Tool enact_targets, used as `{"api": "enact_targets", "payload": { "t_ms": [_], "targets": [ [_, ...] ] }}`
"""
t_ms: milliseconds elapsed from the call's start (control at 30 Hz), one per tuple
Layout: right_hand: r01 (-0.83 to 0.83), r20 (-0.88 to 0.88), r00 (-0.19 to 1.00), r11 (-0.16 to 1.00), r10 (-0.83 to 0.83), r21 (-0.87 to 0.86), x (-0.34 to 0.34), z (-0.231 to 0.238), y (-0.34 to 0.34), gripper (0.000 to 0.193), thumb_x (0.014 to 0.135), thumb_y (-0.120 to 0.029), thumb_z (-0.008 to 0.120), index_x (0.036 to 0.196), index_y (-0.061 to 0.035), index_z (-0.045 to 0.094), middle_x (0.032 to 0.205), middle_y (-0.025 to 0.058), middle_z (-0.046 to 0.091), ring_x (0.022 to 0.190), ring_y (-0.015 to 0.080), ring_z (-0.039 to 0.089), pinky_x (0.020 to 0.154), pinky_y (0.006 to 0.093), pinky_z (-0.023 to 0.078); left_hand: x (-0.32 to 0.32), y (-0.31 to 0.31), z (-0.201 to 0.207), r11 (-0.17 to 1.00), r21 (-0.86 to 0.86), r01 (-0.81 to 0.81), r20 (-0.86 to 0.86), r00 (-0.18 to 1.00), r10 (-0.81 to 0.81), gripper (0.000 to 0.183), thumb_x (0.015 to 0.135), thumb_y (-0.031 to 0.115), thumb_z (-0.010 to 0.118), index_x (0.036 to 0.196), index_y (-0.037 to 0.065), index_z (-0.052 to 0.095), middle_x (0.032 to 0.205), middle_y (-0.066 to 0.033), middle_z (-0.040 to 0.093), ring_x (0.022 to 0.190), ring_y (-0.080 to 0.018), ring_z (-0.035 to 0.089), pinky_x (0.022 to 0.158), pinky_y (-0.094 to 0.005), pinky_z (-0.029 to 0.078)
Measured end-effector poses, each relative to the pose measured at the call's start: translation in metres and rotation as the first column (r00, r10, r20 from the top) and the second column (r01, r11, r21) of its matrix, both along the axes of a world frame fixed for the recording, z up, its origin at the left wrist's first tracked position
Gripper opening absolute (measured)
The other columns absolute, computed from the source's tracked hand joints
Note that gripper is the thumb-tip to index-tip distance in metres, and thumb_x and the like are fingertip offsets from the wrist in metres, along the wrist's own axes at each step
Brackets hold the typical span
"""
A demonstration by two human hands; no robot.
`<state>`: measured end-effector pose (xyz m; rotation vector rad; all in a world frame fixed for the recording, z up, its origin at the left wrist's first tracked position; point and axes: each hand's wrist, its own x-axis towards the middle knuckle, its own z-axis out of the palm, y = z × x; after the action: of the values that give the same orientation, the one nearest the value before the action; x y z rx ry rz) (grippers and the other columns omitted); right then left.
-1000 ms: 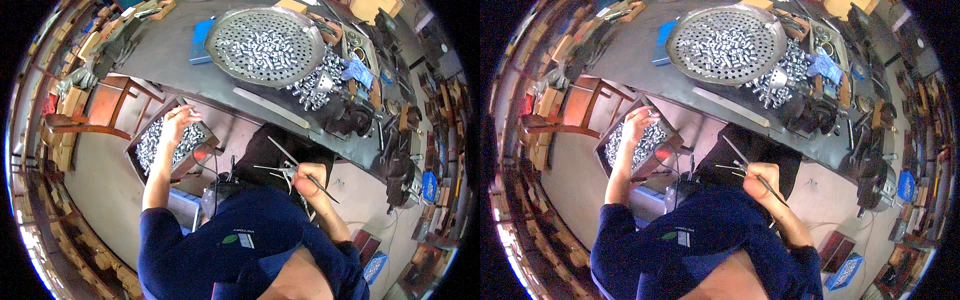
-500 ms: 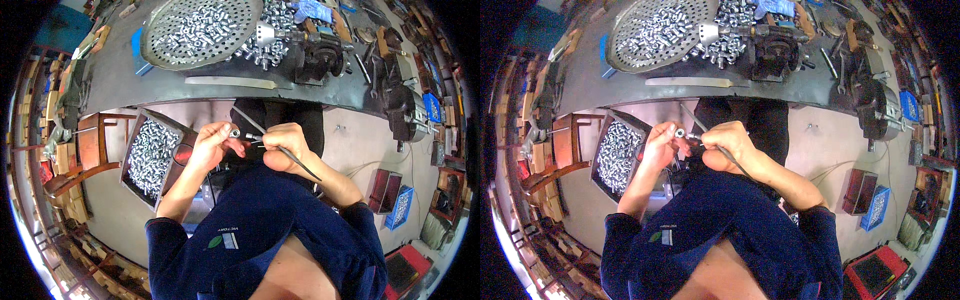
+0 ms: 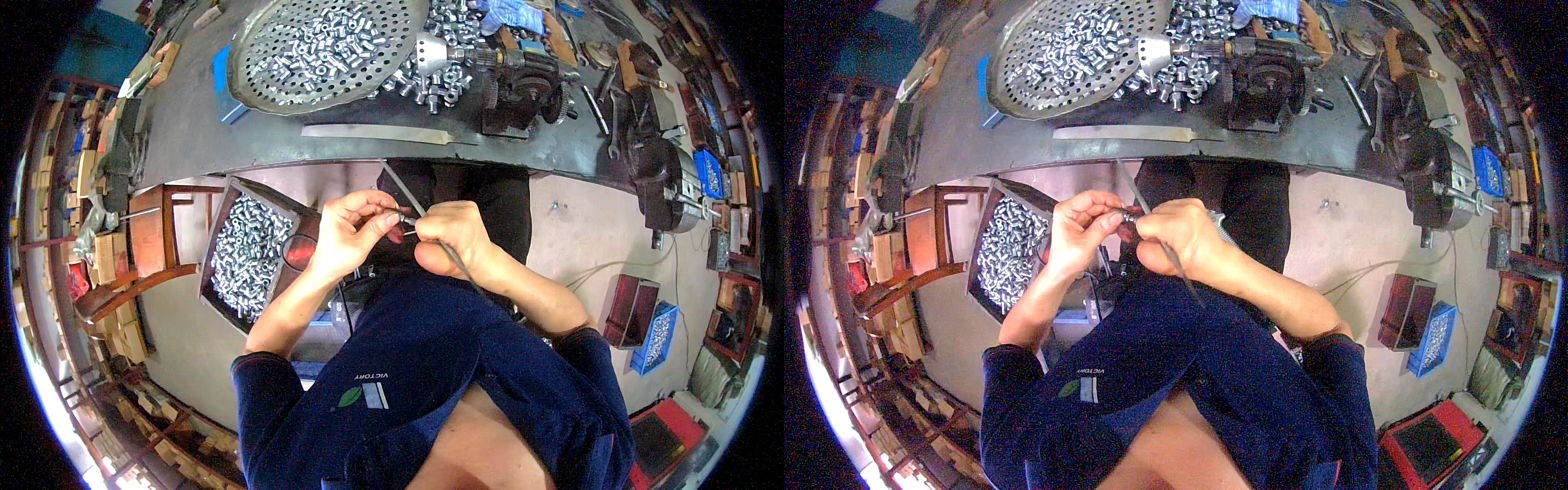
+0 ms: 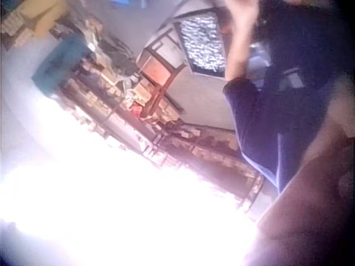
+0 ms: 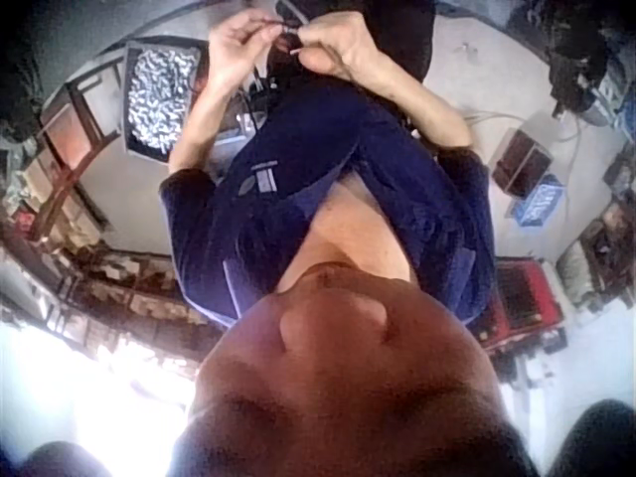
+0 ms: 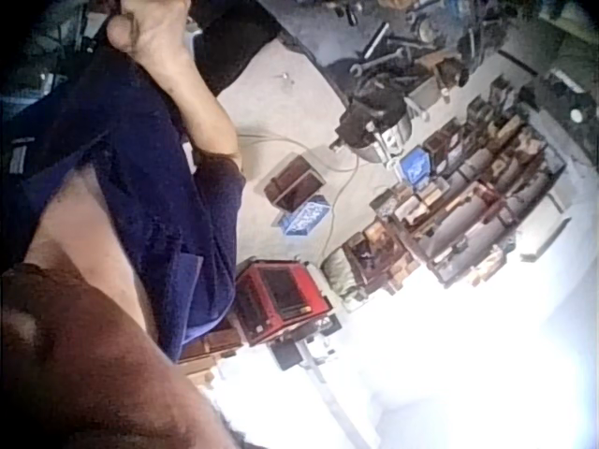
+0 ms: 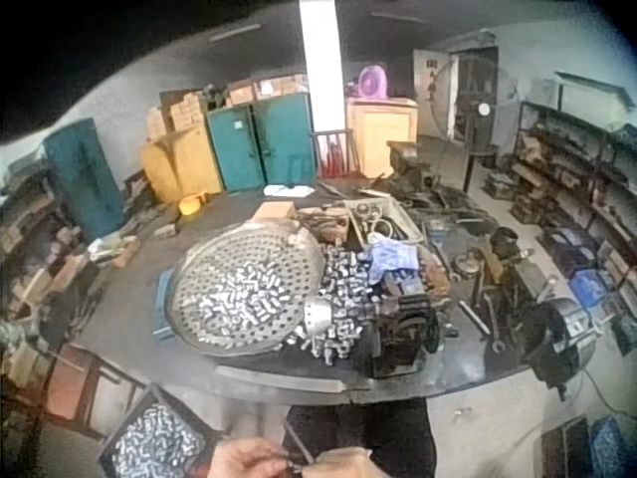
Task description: The person picks up small metal components from a box one at a time, uses a handheld air nozzle to blow air through them, and then places them into a tray.
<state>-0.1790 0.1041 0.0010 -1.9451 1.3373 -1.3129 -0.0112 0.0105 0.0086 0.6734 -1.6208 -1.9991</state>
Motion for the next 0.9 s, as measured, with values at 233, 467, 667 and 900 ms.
{"api": "enact_targets", "payload": {
  "t_ms": [233,467,667,900],
  "targets": [
    [0.019,-0.012,1.000,0.999,-0.020,-0.047,0.001,0.006,-0.012,0.026,0.073,-0.034,0.059,0.065,-0.0092,0.055,0.055,0.0086,0.052,0.052,0.0290,0.055,0.049,0.0392,0.042,-0.001,-0.018,-0.006,0.987,0.153,0.053,-0.021,0.999,-0.050,0.014,0.087,0.008,0.058,0.095,-0.003,0.054,0.074,-0.0080,0.062,0.062,-0.0137,0.059,0.059,-0.0260,0.049],
    [0.069,-0.045,0.997,0.998,-0.069,-0.008,-0.010,-0.006,-0.003,0.023,0.065,-0.027,0.063,0.063,-0.0079,0.051,0.052,0.0078,0.046,0.049,0.0274,0.051,0.046,0.0353,0.038,-0.015,-0.017,-0.017,0.970,0.213,0.114,-0.055,0.993,-0.104,0.016,0.086,0.009,0.059,0.093,-0.006,0.057,0.070,-0.0123,0.063,0.062,-0.0183,0.063,0.059,-0.0279,0.051],
    [0.117,0.321,0.930,0.972,-0.179,0.202,-0.012,-0.034,0.032,0.043,0.067,-0.033,0.064,0.052,-0.0050,0.035,0.049,0.0063,0.034,0.043,0.0178,0.037,0.042,0.0308,0.025,-0.029,-0.001,-0.011,0.980,0.040,0.194,0.054,0.979,-0.196,0.016,0.086,0.003,0.057,0.098,-0.008,0.057,0.073,-0.0123,0.064,0.064,-0.0178,0.063,0.061,-0.0297,0.053],
    [0.217,-0.005,0.975,0.963,-0.220,-0.159,-0.019,-0.020,0.037,0.025,0.061,-0.013,0.060,0.053,-0.0053,0.037,0.050,0.0066,0.035,0.041,0.0182,0.037,0.042,0.0310,0.026,-0.041,0.013,-0.014,0.992,-0.012,0.127,0.056,0.990,-0.126,0.016,0.087,0.006,0.056,0.095,-0.007,0.061,0.073,-0.0099,0.064,0.062,-0.0143,0.061,0.060,-0.0269,0.051]
  ]
}}
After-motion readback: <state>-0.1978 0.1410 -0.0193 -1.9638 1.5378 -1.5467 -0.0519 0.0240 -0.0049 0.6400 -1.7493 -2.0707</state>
